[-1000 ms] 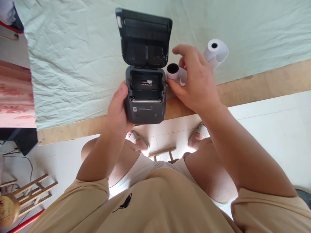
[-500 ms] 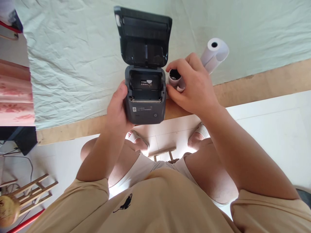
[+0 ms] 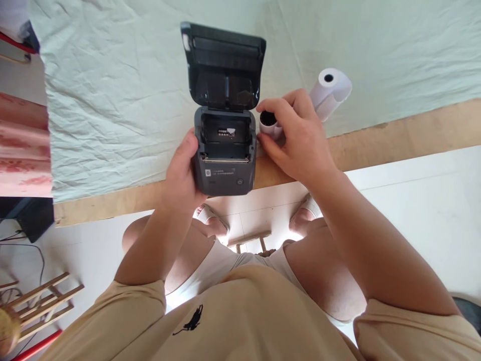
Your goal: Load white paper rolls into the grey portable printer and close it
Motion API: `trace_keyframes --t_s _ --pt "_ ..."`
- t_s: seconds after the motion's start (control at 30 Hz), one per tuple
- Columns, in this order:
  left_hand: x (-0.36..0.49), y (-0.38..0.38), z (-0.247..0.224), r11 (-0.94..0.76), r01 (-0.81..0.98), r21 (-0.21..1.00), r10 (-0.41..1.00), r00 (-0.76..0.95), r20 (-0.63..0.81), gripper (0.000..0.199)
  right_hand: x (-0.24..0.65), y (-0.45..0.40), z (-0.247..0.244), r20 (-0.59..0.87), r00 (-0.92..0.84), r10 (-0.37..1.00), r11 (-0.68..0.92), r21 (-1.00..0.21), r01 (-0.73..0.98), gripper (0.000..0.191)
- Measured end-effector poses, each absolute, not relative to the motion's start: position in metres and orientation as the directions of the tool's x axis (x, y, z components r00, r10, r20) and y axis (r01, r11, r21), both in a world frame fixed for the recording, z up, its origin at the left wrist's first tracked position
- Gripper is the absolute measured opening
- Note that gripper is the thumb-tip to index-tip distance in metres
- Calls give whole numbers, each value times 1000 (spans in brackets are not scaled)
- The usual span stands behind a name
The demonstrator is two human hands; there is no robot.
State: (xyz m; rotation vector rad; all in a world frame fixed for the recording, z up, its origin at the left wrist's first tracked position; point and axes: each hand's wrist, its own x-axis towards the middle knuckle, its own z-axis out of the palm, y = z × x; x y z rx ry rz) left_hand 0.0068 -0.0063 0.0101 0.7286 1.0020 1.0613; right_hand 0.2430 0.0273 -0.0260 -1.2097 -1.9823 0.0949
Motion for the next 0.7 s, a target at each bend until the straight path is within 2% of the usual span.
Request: trace_keyframes --t_s 0.17,0.27,0.37,0.43,0.5,0.57,0.63,0.7 --pt "11 -6 10 338 -339 878 941 137 -310 33 241 26 -24 586 -141 798 509 -530 679 55" --pt "15 -6 12 331 -342 879 943 91 -320 33 236 23 -10 664 3 747 500 -566 655 48" --pt "18 -7 14 337 -320 885 941 82 -329 33 220 19 9 790 66 609 627 -532 569 42" --pt "20 -7 16 325 -329 887 945 83 -316 33 207 14 19 821 13 570 713 -502 490 35" --pt "21 -7 17 308 -354 883 951 80 -300 34 196 10 26 771 -78 631 694 -518 500 22" --pt "20 -7 17 305 -371 877 951 72 -300 34 191 8 30 651 -151 744 589 -531 609 12" --pt "18 -8 16 329 -380 865 943 88 -320 33 192 8 32 540 -193 819 505 -519 689 11" --pt "14 -8 14 367 -383 848 930 139 -340 34 197 10 32 478 -267 837 511 -504 697 15"
